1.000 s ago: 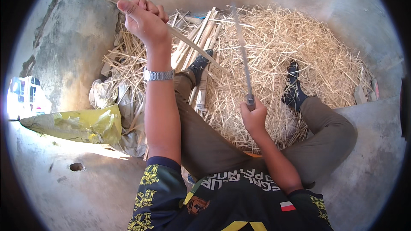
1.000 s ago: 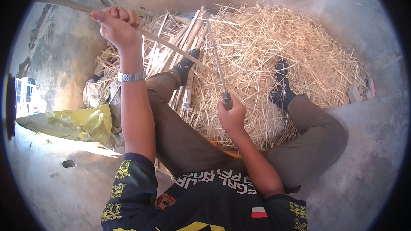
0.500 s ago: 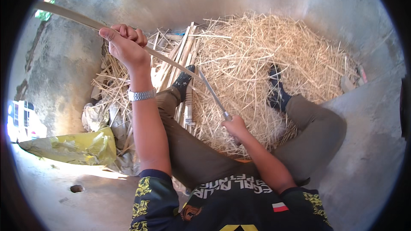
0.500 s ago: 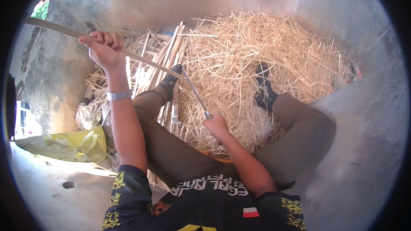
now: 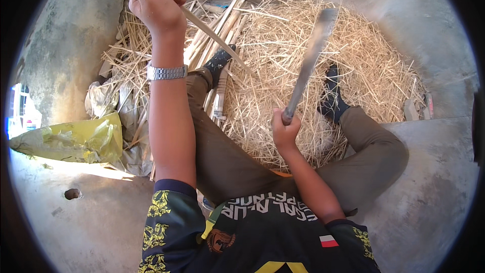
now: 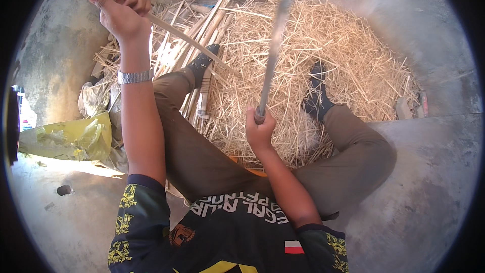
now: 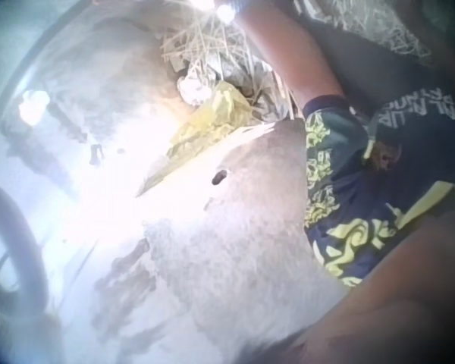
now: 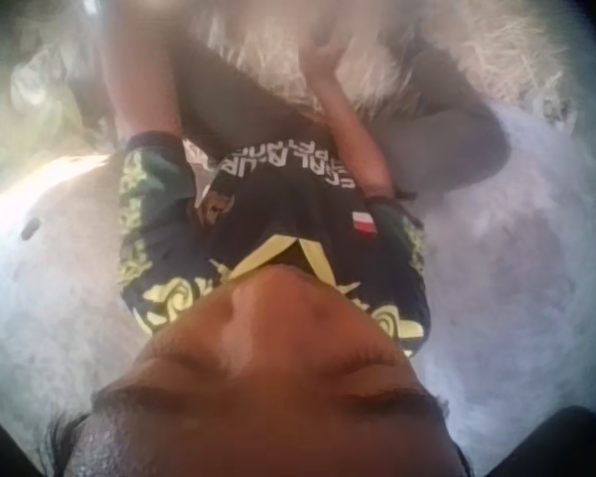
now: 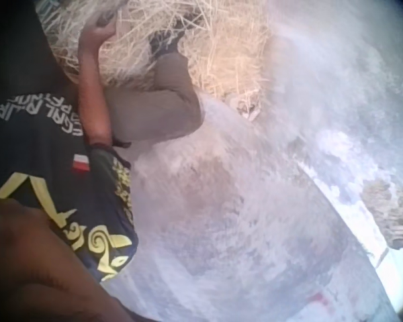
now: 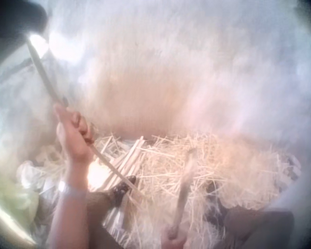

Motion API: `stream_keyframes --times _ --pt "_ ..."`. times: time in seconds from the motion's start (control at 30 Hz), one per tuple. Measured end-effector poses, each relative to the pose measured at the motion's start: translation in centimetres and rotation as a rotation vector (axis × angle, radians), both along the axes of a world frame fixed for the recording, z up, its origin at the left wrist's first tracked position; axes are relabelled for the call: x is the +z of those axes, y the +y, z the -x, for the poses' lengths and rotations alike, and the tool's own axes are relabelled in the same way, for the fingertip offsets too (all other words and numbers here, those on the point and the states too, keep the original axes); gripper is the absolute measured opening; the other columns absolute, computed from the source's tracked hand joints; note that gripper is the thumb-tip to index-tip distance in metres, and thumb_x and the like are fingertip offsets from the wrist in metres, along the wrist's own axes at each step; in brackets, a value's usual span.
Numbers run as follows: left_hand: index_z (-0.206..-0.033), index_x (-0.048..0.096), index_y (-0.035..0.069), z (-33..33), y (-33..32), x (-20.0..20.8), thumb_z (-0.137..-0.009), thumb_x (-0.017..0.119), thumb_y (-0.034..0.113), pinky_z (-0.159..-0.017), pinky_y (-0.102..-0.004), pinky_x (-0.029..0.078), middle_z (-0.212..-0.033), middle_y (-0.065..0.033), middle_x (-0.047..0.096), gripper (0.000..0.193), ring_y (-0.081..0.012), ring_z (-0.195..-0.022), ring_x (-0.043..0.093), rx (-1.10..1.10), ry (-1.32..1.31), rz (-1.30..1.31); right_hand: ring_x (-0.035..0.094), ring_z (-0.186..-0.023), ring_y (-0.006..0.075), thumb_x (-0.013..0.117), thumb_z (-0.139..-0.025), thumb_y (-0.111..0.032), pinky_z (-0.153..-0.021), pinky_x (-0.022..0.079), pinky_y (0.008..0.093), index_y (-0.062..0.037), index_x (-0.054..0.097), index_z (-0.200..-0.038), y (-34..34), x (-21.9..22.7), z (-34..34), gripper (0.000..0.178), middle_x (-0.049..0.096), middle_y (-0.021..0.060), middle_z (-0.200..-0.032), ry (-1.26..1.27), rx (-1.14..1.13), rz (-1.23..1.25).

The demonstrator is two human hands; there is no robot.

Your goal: The person sits on the floor and uses a machete to split long bamboo poles into thin strips. They hold the pole vertically and strike it repeatedly with the blade to separate the fibers, then set the finished strips aside.

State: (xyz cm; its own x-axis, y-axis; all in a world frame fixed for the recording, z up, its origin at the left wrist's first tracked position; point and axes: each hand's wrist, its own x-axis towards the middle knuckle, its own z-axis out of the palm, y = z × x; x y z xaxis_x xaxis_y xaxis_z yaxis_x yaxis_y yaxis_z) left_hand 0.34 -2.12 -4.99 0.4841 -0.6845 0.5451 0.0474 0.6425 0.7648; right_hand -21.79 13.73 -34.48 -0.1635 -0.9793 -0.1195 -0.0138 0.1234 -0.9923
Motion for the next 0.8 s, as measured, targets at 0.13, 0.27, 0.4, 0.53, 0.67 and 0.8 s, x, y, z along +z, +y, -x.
stream_keyframes --times 0.13,0.27,0.4,0.53,0.67,0.8 --pt "-0.08 0.034 0.012 0.2 0.0 0.1 -0.093 0.038 0.08 -0.05 -0.0313 0.018 -0.06 0.0027 0.023 0.069 -0.012 -0.051 0.017 -0.023 0.004 -0.034 0.066 -0.068 0.0303 0.066 -0.087 -0.023 -0.066 0.05 0.0432 0.0005 0.066 -0.088 -0.5 -1.3 0.2 0.024 0.068 0.0163 -0.075 0.473 0.292 -0.402" --pt "-0.08 0.035 0.013 0.0 0.2 0.3 -0.093 0.039 0.08 -0.051 -0.0315 0.019 -0.06 0.0029 0.023 0.068 -0.0123 -0.051 0.018 -0.161 0.002 -0.026 0.065 -0.066 0.0291 0.069 -0.083 -0.025 -0.066 0.051 0.0436 0.0007 0.065 -0.082 -0.7 -1.1 -0.2 0.026 0.066 0.0153 -0.071 0.521 0.318 -0.495" --pt "-0.081 0.036 0.013 -0.3 -0.3 0.2 -0.093 0.04 0.08 -0.051 -0.031 0.019 -0.06 0.0033 0.023 0.068 -0.0126 -0.051 0.018 -0.167 0.011 -0.011 0.067 -0.065 0.0249 0.071 -0.084 -0.024 -0.063 0.053 0.0398 0.0013 0.066 -0.086 -1.8 -2.0 1.1 0.026 0.066 0.0127 -0.072 -0.034 0.378 -0.705" --pt "-0.081 0.037 0.012 -0.5 0.0 0.0 -0.091 0.041 0.081 -0.051 -0.0305 0.018 -0.06 0.0033 0.023 0.07 -0.0125 -0.051 0.018 -0.048 0.014 -0.001 0.051 -0.05 0.0094 0.072 -0.086 -0.018 -0.049 0.043 0.0295 -0.0042 0.059 -0.076 -1.1 1.2 -0.6 0.021 0.056 0.0007 -0.063 -0.035 0.231 -0.644" --pt "-0.078 0.037 0.013 -0.8 -0.7 -0.3 -0.093 0.042 0.077 -0.047 -0.0293 0.02 -0.058 0.0041 0.025 0.066 -0.0111 -0.048 0.021 -0.039 0.009 0.021 0.046 -0.051 0.0055 0.069 -0.089 -0.016 -0.048 0.037 0.0258 -0.0048 0.058 -0.078 -0.5 2.1 -1.2 0.02 0.055 -0.0028 -0.063 -0.181 0.03 -0.188" --pt "-0.074 0.038 0.017 0.5 -0.5 -0.2 -0.103 0.042 0.066 -0.038 -0.0268 0.022 -0.056 0.0074 0.028 0.057 -0.0081 -0.043 0.026 0.033 0.027 0.064 0.055 -0.06 0.0106 0.065 -0.091 -0.013 -0.056 0.043 0.031 -0.0003 0.065 -0.088 0.5 1.0 -0.9 0.013 0.059 0.002 -0.065 -0.208 0.032 -0.117"
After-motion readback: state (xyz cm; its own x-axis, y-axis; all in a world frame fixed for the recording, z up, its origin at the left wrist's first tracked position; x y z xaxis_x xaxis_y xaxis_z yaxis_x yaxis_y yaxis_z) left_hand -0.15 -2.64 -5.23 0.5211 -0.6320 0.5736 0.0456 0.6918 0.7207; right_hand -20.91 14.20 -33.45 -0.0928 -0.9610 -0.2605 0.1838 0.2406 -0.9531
